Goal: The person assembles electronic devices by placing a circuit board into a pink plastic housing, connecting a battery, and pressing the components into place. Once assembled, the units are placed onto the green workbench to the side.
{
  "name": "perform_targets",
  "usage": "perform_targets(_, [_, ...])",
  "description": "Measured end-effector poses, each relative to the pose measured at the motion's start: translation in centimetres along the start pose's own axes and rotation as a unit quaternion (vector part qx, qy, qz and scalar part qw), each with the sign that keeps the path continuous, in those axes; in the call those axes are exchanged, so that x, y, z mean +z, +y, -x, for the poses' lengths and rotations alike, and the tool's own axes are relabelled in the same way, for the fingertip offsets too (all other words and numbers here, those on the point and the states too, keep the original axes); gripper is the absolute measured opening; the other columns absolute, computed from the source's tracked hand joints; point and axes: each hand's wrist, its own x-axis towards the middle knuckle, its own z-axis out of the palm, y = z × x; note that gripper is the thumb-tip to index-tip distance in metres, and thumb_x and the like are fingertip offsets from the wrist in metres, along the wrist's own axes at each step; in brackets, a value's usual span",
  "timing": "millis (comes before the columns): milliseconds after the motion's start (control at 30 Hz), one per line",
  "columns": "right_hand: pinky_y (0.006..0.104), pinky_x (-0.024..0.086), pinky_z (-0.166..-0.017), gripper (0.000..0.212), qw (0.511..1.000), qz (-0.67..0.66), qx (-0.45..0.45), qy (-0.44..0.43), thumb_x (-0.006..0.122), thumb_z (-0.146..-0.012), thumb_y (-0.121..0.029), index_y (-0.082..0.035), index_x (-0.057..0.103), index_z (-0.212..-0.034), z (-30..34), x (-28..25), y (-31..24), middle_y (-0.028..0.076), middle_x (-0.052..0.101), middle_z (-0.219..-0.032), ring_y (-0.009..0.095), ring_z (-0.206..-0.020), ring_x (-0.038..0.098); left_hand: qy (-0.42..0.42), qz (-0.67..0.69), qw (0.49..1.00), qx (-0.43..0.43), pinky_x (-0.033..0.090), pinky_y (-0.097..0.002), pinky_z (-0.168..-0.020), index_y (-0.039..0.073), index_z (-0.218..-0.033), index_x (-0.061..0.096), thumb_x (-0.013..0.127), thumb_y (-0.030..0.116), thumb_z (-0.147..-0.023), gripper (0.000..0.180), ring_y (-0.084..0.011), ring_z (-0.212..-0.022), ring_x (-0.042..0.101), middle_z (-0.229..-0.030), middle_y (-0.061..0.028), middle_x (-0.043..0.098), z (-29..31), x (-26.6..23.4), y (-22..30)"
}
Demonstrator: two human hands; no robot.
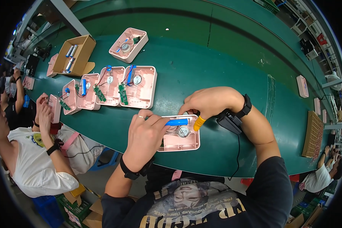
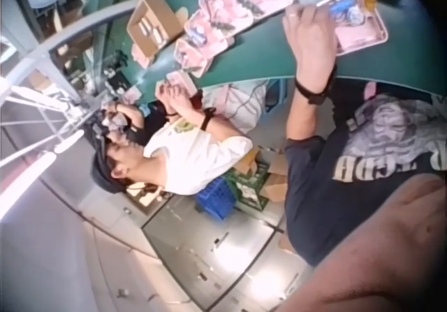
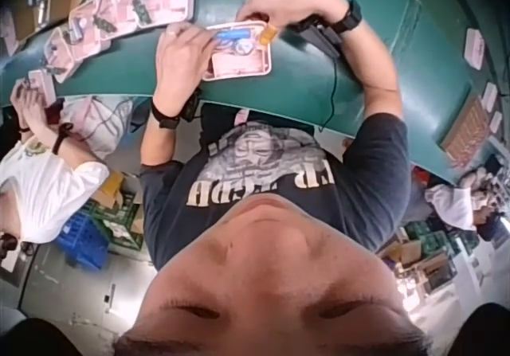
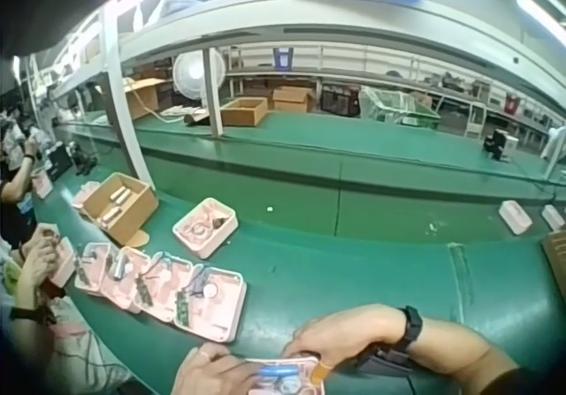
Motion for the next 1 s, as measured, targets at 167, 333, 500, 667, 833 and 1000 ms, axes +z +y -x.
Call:
perform_targets(167, [0.0415,0.055,-0.090,0.060,1.000,-0.006,0.005,0.000,0.091,-0.084,-0.032,-0.006,0.071,-0.135,-0.1,0.2,0.1,0.014,0.075,-0.109,0.033,-0.103,0.070,0.017,0.005,1.000,0.004,0.050,-0.0401,-0.083,0.009,-0.100,0.080,0.081,0.012,-0.083,0.018,-0.0252,-0.103,0.063,-0.090,-0.0011,0.069,0.1,1.0,0.0])
perform_targets(333, [0.0438,0.055,-0.091,0.052,1.000,-0.001,0.011,0.003,0.083,-0.092,-0.029,-0.007,0.069,-0.137,0.0,0.4,-0.3,0.014,0.075,-0.109,0.035,-0.104,0.070,0.016,-0.051,0.998,0.028,0.051,-0.0394,-0.083,0.008,-0.098,0.080,0.077,0.010,-0.083,0.015,-0.0264,-0.102,0.063,-0.095,-0.0022,0.069,0.1,1.7,0.1])
perform_targets(500, [0.0475,0.056,-0.091,0.039,0.997,0.030,0.035,0.054,0.074,-0.097,-0.022,-0.007,0.068,-0.133,-0.7,1.5,-1.0,0.015,0.075,-0.109,0.039,-0.105,0.069,0.011,-0.040,0.999,0.006,0.052,-0.0385,-0.083,0.007,-0.094,0.079,0.074,0.009,-0.081,0.014,-0.0267,-0.101,0.063,-0.095,-0.0031,0.067,0.1,2.0,0.2])
perform_targets(667, [0.0493,0.056,-0.089,0.030,0.996,0.039,0.044,0.067,0.072,-0.096,-0.017,-0.006,0.068,-0.124,-0.9,1.6,-1.4,0.018,0.074,-0.107,0.042,-0.103,0.070,0.031,-0.013,0.999,-0.003,0.052,-0.0385,-0.081,0.006,-0.094,0.080,0.078,0.005,-0.079,0.015,-0.0259,-0.095,0.061,-0.091,-0.0032,0.069,-0.3,2.1,0.5])
perform_targets(833, [0.0518,0.058,-0.081,0.023,0.980,0.080,0.015,0.183,0.069,-0.091,-0.009,-0.001,0.069,-0.113,-0.1,2.6,-3.9,0.022,0.074,-0.095,0.043,-0.093,0.073,0.136,0.000,0.990,-0.021,0.052,-0.0402,-0.078,0.005,-0.089,0.075,0.079,0.002,-0.078,0.013,-0.0279,-0.091,0.062,-0.090,-0.0047,0.065,0.0,0.8,-0.4])
perform_targets(1000, [0.0512,0.059,-0.078,0.019,0.972,0.093,-0.006,0.216,0.069,-0.092,-0.009,-0.001,0.067,-0.110,-0.9,3.2,-3.5,0.021,0.072,-0.091,0.043,-0.089,0.074,0.136,0.031,0.987,-0.080,0.052,-0.0406,-0.078,0.004,-0.088,0.071,0.083,0.001,-0.078,0.016,-0.0291,-0.088,0.063,-0.092,-0.0062,0.065,1.3,-1.1,-2.0])
